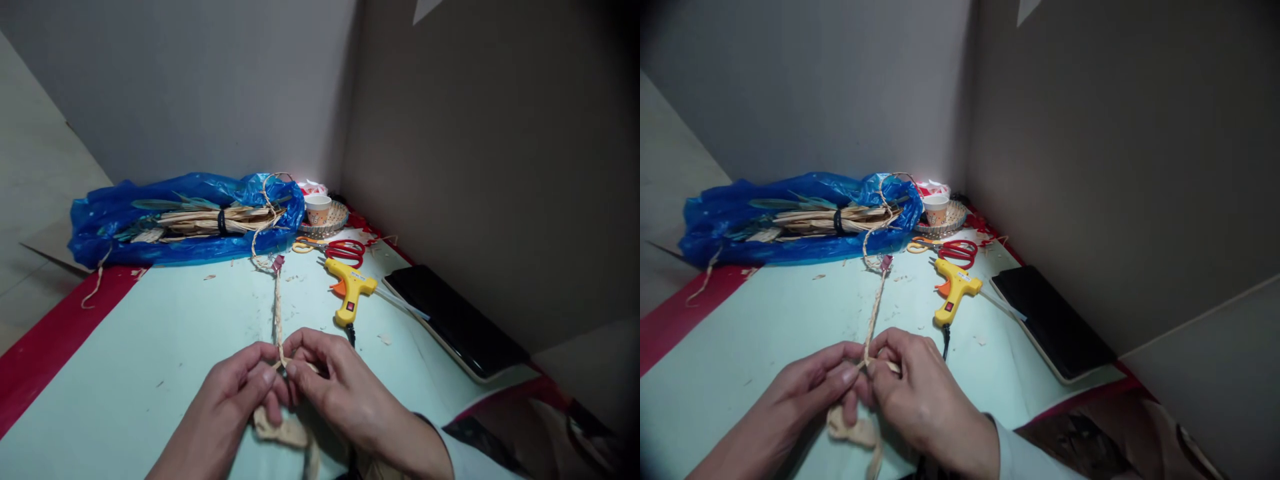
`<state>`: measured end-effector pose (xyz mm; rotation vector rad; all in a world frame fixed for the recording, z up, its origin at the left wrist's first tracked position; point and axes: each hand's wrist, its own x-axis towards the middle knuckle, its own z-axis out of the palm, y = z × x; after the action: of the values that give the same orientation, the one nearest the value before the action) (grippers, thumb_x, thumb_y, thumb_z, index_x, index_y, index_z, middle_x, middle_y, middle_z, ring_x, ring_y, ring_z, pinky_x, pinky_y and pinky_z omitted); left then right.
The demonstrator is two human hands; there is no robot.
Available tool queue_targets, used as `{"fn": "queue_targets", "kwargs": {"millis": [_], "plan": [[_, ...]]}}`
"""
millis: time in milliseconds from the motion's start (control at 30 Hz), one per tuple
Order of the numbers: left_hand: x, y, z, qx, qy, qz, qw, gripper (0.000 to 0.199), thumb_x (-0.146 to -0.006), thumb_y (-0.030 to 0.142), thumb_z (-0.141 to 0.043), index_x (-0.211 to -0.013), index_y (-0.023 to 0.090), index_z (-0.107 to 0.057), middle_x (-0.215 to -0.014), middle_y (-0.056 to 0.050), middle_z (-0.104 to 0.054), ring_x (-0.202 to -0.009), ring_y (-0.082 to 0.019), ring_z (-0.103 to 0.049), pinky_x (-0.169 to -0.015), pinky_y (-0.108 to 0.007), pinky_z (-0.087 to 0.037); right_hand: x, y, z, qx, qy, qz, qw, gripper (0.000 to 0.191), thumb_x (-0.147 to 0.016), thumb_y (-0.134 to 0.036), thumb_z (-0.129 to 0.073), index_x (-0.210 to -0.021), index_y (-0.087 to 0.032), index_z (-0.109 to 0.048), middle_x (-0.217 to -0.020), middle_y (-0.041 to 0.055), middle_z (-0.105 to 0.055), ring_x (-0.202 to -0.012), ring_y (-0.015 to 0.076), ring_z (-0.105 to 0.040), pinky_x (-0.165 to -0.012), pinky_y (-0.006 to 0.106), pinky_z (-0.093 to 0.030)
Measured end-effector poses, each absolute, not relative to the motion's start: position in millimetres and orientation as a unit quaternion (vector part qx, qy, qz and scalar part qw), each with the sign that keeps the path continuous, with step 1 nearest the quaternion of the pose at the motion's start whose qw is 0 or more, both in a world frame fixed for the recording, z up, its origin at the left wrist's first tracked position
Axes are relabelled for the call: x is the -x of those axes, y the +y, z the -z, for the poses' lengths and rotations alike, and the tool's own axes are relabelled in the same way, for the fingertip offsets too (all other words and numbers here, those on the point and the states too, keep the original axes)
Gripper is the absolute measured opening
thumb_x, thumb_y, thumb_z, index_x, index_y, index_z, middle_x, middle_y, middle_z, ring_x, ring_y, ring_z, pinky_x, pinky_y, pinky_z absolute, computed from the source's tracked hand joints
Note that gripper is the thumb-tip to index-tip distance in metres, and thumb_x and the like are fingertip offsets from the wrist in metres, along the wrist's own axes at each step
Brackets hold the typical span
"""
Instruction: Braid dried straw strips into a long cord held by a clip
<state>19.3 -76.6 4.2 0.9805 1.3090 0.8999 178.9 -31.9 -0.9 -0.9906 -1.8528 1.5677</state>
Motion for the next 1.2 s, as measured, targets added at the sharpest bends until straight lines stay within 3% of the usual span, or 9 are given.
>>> {"fn": "queue_targets", "kwargs": {"millis": [100, 200, 267, 333, 400, 567, 667, 833, 1200], "plan": [[-19.8, -74.1, -4.0, -0.412, 0.572, -0.408, 0.580, 0.018, -0.083, 0.033, -0.058, -0.084, 0.016, -0.063, -0.056, 0.002, -0.061, -0.056, -0.011, -0.056, -0.058, -0.020, -0.042, -179.2, -32.8, -1.2, 0.369, -0.693, -0.563, 0.258, 0.016, -0.092, -0.026, -0.044, -0.091, -0.017, -0.058, -0.068, -0.0006, -0.060, -0.058, 0.0103, -0.048, -0.054, 0.021, -0.034], [-22.5, -71.5, -2.3, -0.362, 0.575, -0.418, 0.603, 0.018, -0.080, 0.034, -0.060, -0.076, 0.016, -0.059, -0.055, 0.005, -0.055, -0.040, -0.003, -0.033, -0.039, -0.016, -0.023, -180.3, -34.4, -3.3, 0.378, -0.725, -0.516, 0.255, 0.013, -0.091, -0.024, -0.045, -0.089, -0.018, -0.056, -0.067, -0.0019, -0.058, -0.058, 0.0104, -0.046, -0.054, 0.022, -0.033], [-24.4, -70.6, -2.0, -0.352, 0.584, -0.412, 0.605, 0.024, -0.077, 0.039, -0.063, -0.072, 0.017, -0.056, -0.051, 0.008, -0.046, -0.037, -0.002, -0.020, -0.037, -0.017, -0.011, -181.5, -35.6, -3.6, 0.385, -0.742, -0.487, 0.254, 0.010, -0.090, -0.023, -0.046, -0.090, -0.019, -0.055, -0.066, -0.0028, -0.056, -0.059, 0.0106, -0.045, -0.054, 0.022, -0.033], [-26.5, -70.6, -3.2, -0.367, 0.606, -0.395, 0.585, 0.029, -0.076, 0.044, -0.065, -0.069, 0.016, -0.056, -0.048, 0.010, -0.038, -0.036, -0.002, -0.018, -0.036, -0.017, -0.009, -182.7, -37.0, -2.7, 0.391, -0.749, -0.473, 0.251, 0.009, -0.090, -0.024, -0.046, -0.090, -0.020, -0.054, -0.068, -0.0026, -0.056, -0.061, 0.0113, -0.047, -0.055, 0.022, -0.033], [-28.6, -71.2, -5.5, -0.377, 0.620, -0.387, 0.569, 0.029, -0.074, 0.043, -0.067, -0.069, 0.016, -0.058, -0.047, 0.010, -0.039, -0.037, -0.002, -0.021, -0.037, -0.016, -0.011, -183.4, -38.9, -0.9, 0.396, -0.751, -0.466, 0.247, 0.009, -0.091, -0.026, -0.046, -0.091, -0.020, -0.053, -0.073, -0.0010, -0.059, -0.065, 0.0123, -0.049, -0.057, 0.022, -0.035], [-32.1, -73.9, -9.8, -0.339, 0.598, -0.423, 0.590, 0.028, -0.069, 0.042, -0.072, -0.071, 0.015, -0.062, -0.057, 0.003, -0.057, -0.056, -0.010, -0.051, -0.052, -0.019, -0.037, -185.5, -44.4, 1.9, 0.409, -0.770, -0.430, 0.234, 0.014, -0.092, -0.028, -0.045, -0.102, -0.021, -0.050, -0.081, 0.0025, -0.061, -0.064, 0.0137, -0.051, -0.057, 0.024, -0.036], [-31.9, -75.1, -10.0, -0.338, 0.623, -0.401, 0.581, 0.031, -0.070, 0.045, -0.071, -0.069, 0.016, -0.061, -0.058, 0.003, -0.056, -0.054, -0.011, -0.048, -0.050, -0.020, -0.035, -191.0, -46.8, -3.6, 0.432, -0.787, -0.386, 0.212, 0.016, -0.093, -0.030, -0.044, -0.104, -0.021, -0.050, -0.076, 0.0027, -0.060, -0.063, 0.0149, -0.051, -0.056, 0.026, -0.035], [-32.8, -75.0, -11.0, -0.377, 0.651, -0.397, 0.526, 0.032, -0.070, 0.046, -0.069, -0.062, 0.017, -0.057, -0.049, 0.006, -0.048, -0.048, -0.008, -0.039, -0.046, -0.018, -0.029, -197.8, -52.8, -12.6, 0.445, -0.806, -0.321, 0.223, 0.024, -0.095, -0.033, -0.042, -0.075, -0.022, -0.050, -0.061, 0.0001, -0.054, -0.051, 0.0121, -0.044, -0.046, 0.024, -0.029], [-22.6, -79.2, -6.3, -0.339, 0.567, -0.414, 0.626, 0.023, -0.073, 0.038, -0.072, -0.077, 0.017, -0.064, -0.075, -0.003, -0.071, -0.069, -0.014, -0.062, -0.064, -0.022, -0.047, -164.1, -77.6, 41.7, 0.285, -0.890, -0.007, 0.355, 0.020, -0.090, -0.009, -0.043, -0.097, -0.014, -0.062, -0.060, 0.0055, -0.059, -0.051, 0.0157, -0.053, -0.042, 0.026, -0.034]]}}
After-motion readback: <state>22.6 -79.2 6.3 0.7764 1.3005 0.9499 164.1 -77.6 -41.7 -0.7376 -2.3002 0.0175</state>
